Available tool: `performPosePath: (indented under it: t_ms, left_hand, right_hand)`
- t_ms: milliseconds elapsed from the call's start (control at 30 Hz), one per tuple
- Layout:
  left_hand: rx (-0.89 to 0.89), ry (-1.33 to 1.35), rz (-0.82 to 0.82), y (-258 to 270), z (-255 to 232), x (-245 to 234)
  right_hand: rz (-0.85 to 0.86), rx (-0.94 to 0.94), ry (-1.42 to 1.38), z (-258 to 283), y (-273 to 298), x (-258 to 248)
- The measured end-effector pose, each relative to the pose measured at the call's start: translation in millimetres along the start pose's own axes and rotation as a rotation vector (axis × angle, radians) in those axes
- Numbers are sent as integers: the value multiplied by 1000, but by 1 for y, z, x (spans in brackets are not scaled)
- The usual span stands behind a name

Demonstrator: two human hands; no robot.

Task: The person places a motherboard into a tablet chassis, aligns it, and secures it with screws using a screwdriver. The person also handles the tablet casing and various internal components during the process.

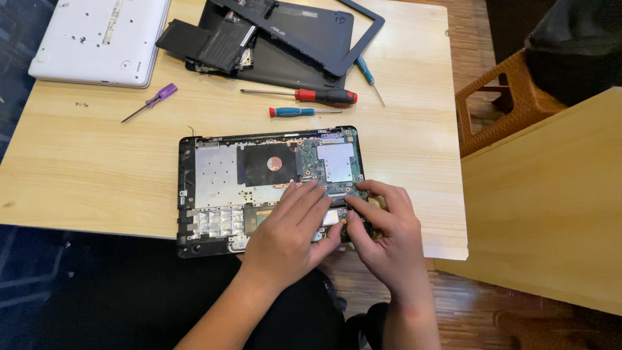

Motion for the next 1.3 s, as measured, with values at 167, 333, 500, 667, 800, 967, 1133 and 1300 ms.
performPosePath:
  t_ms: [167, 333, 500, 667, 800, 967, 1133, 1300]
  left_hand:
    - [-17, 30, -35, 0, -1, -3]
    - [5, 13, -35, -3, -3, -5]
    - [-2, -15, -139, 5, 4, 9]
    - [-8, -7, -136, 5, 4, 9]
    - [-2, 4, -122, 6, 5, 9]
    - [-20, 3, -109, 3, 4, 6]
    - [-5, 1, -108, 5, 4, 7]
    - [5, -14, -116, 5, 4, 7]
  right_hand:
    - [-6, 4, 11, -2, 2, 3]
    - [-18, -2, 44, -2, 2, 4]
    - [-81, -1, 31, -8, 1, 6]
    - [-83, -2, 37, -7, 0, 5]
    - [-93, -6, 38, -6, 0, 6]
    - [-105, -2, 48, -10, 2, 8]
    - [-118, 16, 38, -9, 2, 9]
    - [-121, 42, 36, -9, 1, 10]
Point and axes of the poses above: each hand's wrist, its own y-axis away from the middle knuckle, its own x-axis out of the palm, z = x × y, the point moved 4 cm from there along -y, towards the middle knuckle, and after that the axes turned 7 degrees about y, right-handed, at the moved point
